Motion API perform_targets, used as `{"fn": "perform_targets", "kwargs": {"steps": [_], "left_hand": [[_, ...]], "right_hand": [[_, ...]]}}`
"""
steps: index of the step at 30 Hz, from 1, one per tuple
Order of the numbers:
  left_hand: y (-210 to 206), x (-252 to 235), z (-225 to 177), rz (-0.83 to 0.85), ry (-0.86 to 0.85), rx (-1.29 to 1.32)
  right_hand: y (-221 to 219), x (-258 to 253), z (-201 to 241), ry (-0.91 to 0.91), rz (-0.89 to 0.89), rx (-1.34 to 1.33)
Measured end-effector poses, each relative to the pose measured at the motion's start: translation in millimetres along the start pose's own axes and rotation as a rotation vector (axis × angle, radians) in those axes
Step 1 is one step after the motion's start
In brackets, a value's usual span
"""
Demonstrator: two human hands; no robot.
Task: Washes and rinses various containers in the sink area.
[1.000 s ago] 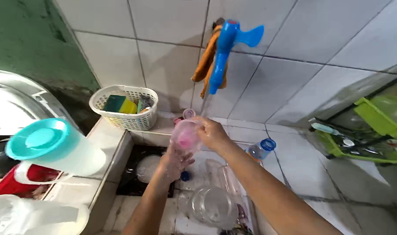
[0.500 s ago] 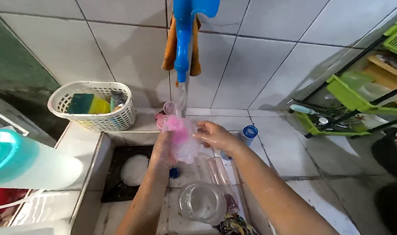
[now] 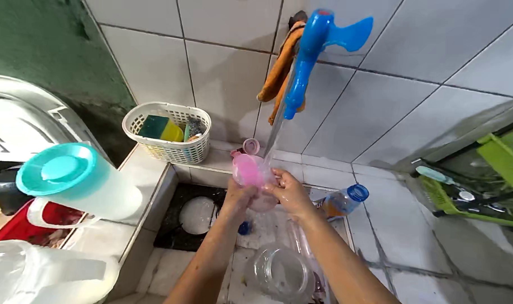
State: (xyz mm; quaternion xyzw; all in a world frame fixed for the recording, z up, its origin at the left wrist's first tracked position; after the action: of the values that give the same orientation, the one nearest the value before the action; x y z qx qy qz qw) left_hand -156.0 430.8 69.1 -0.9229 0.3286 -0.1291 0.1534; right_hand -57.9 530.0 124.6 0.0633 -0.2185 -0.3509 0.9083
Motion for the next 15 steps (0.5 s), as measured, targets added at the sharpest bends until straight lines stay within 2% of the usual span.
{"fn": "perform_targets", "kwargs": {"steps": [6, 15], "left_hand": [[-14.3, -6.1, -10.6, 0.046, -0.274, -0.160], [-8.9, -7.8, 0.8, 0.103, -0.351, -0.475]], "right_hand": [[8.8, -2.2, -30.0, -0.074, -0.020, -0.195], [8.1, -12.1, -61.8, -0.126, -0.012, -0.229]]}}
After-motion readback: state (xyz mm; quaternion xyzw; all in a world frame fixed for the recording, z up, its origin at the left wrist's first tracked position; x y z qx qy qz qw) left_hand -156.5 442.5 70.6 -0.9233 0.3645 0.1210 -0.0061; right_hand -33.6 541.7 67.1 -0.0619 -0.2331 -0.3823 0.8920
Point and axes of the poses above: each hand's wrist, its own x-axis away from the middle knuckle, its own y-axis out of the back of the hand, z = x × y, the point moved 9 cm from there along -x, towards the middle knuckle, and after that the axes turned 12 degrees about -y, right-handed, at the moved point
